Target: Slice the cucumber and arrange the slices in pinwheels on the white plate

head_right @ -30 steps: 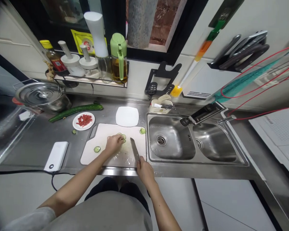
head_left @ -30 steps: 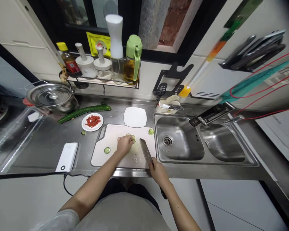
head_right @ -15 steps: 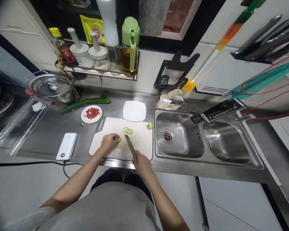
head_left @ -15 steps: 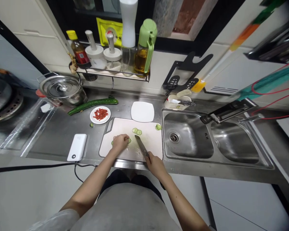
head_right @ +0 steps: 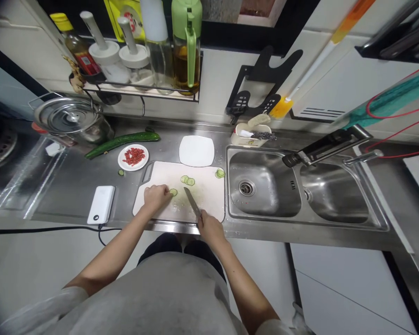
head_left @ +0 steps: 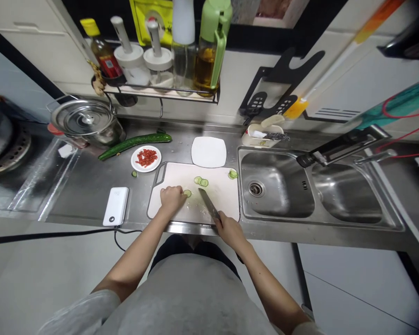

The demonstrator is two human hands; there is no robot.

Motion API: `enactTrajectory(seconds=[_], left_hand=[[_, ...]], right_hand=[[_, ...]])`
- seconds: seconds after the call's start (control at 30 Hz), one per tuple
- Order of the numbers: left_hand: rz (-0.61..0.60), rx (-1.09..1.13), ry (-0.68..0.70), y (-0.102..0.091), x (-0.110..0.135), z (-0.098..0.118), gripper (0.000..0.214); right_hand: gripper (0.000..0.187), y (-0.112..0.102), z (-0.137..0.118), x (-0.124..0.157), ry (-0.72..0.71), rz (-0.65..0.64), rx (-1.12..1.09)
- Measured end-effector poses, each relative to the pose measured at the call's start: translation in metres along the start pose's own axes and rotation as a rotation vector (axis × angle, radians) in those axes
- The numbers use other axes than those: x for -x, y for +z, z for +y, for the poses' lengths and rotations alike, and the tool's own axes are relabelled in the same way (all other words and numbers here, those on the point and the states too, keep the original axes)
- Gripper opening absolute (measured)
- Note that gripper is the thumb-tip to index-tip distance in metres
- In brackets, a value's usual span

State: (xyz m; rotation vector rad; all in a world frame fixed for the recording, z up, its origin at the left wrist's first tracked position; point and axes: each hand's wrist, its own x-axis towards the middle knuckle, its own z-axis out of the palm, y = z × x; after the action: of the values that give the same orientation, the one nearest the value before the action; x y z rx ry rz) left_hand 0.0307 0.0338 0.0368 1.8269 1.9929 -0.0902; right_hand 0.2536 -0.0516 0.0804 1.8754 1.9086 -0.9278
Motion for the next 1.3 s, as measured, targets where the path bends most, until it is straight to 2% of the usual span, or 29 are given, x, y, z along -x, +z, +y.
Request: enactTrajectory(seconds=[0.1,0.2,0.27,0.4,0.57,1.3], left_hand=[[0.026,0.049,0.106,0.000,-0.002,-0.007,0.030],[0.017,0.089,0.153,0.003,-0.002,-0.010,0.026],[0.017,0.112,0.132,0.007,-0.002,-0.011,0.022],[0.035,0.166,0.097,0.010,-0.002,-0.012,0.029],[0.031,0.186,0.095,0.011,-0.004,-0.012,0.028],[0.049,0.172,0.102,0.014,-0.007,-0.011,0.023]], right_hand=[[0.029,-0.002,-0.002,-0.001,-0.013,-0.006,0.009],[0.028,-0.002,-0.006,-0.001,-0.032,-0.010,0.018],[0.027,-0.001,-0.010,-0.002,-0.060,-0.014,0.033],[0.027,-0.004,-0.023,-0.005,-0.124,-0.024,0.085],[0.029,-0.009,-0.036,-0.010,-0.144,-0.022,0.147],[0.029,-0.012,-0.042,-0.023,-0.151,-0.038,0.199]])
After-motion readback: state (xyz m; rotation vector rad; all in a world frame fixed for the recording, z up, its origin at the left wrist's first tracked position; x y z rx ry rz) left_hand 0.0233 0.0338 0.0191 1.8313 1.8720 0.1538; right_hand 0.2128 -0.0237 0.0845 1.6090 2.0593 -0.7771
